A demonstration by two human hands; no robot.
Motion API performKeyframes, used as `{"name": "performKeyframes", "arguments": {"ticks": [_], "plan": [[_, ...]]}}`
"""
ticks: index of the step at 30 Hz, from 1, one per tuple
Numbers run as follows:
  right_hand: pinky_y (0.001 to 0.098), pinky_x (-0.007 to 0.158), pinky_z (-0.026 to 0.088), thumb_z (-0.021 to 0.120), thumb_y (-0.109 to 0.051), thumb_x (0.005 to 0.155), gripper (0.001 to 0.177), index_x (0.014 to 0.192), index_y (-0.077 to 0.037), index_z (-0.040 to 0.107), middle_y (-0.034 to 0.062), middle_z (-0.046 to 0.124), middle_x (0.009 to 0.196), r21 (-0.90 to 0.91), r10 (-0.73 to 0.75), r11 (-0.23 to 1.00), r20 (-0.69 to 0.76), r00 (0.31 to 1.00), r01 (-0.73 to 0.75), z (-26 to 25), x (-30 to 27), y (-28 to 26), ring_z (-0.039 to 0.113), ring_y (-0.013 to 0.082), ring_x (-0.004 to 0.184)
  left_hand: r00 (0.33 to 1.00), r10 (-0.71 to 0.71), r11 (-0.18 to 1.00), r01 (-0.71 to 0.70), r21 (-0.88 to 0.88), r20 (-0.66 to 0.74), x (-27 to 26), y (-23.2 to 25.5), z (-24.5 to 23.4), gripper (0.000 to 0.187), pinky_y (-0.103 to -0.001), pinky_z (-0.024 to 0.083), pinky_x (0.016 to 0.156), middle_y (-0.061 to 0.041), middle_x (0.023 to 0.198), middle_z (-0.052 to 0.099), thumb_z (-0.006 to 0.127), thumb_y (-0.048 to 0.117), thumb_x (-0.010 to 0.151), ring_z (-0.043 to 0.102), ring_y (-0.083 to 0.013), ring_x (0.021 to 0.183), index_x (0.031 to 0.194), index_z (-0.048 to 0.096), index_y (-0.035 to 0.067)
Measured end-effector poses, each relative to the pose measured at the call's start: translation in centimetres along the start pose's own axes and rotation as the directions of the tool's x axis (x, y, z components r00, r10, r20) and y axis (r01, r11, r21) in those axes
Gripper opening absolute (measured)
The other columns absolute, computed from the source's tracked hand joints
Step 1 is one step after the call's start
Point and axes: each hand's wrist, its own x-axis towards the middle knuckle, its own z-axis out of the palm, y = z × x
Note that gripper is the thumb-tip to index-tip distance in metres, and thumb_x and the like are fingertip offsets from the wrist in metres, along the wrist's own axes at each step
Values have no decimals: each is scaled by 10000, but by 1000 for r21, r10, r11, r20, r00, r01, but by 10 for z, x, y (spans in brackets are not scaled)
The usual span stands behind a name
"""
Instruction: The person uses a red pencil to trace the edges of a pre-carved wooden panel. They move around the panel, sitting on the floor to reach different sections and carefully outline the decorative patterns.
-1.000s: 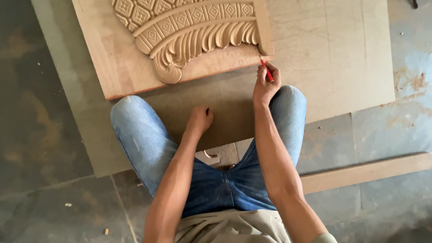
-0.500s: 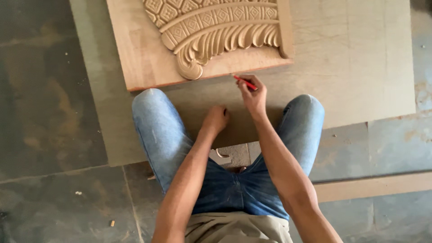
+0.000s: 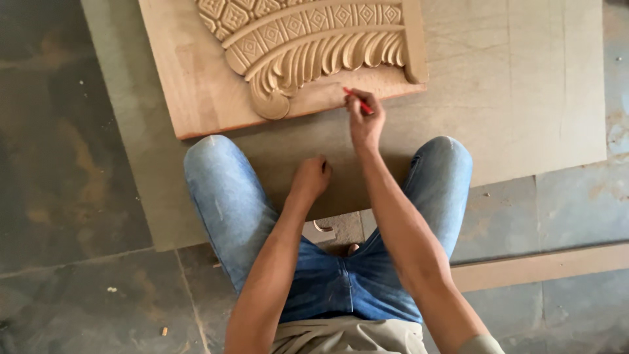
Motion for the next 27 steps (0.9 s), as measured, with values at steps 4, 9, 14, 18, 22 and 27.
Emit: {"name": "performKeyframes", "arguments": {"ticks": [4, 9, 14, 18, 22, 27], "plan": [[280, 782, 578, 610, -23, 1022, 146, 1114, 62, 685, 118, 735, 964, 5, -41, 999, -182, 982, 42, -46, 22, 14, 685, 139, 844, 999, 23, 1000, -23, -15, -24, -3, 9, -7, 231, -574, 522, 765, -287, 888, 686, 619, 211, 918, 655, -490, 874, 877, 692, -4], [290, 769, 574, 614, -48, 1026, 167, 1142, 59, 669, 125, 730, 957, 88, -12, 995, -341, 940, 44, -76, 32, 23, 671, 150, 824, 1000, -20, 999, 20, 35, 13, -3, 17, -9, 240, -567, 529, 776, -281, 891, 691, 631, 231, 925, 663, -480, 873, 883, 707, 8], [297, 772, 571, 613, -62, 1018, 187, 1150, 59, 666, 124, 729, 969, 115, 5, 992, -404, 915, 45, -82, 36, 28, 667, 152, 828, 999, -33, 998, 32, 59, 29, -4, 20, -14, 226, -566, 531, 773, -265, 884, 700, 616, 226, 930, 670, -472, 866, 903, 711, 23], [298, 774, 574, 616, -57, 1015, 182, 1144, 61, 666, 125, 732, 966, 118, 8, 992, -434, 901, 48, -86, 39, 29, 670, 152, 828, 1000, -3, 998, 2, 67, 15, -4, 20, -14, 227, -564, 532, 769, -260, 885, 703, 620, 232, 929, 672, -469, 864, 898, 710, 26], [295, 779, 576, 614, -52, 1017, 176, 1143, 58, 668, 120, 730, 965, 124, 2, 991, -435, 900, 58, -85, 37, 27, 668, 149, 828, 1000, -16, 996, 13, 89, 26, -3, 20, -12, 237, -561, 535, 770, -257, 882, 704, 618, 244, 939, 675, -465, 860, 897, 709, 30], [291, 771, 574, 626, -48, 1013, 168, 1134, 55, 682, 115, 732, 952, 68, -16, 997, -348, 937, 43, -75, 31, 21, 665, 139, 812, 1000, -24, 994, 23, 105, 16, -4, 19, -11, 243, -562, 535, 763, -252, 878, 707, 615, 253, 941, 675, -464, 853, 895, 705, 32]]}}
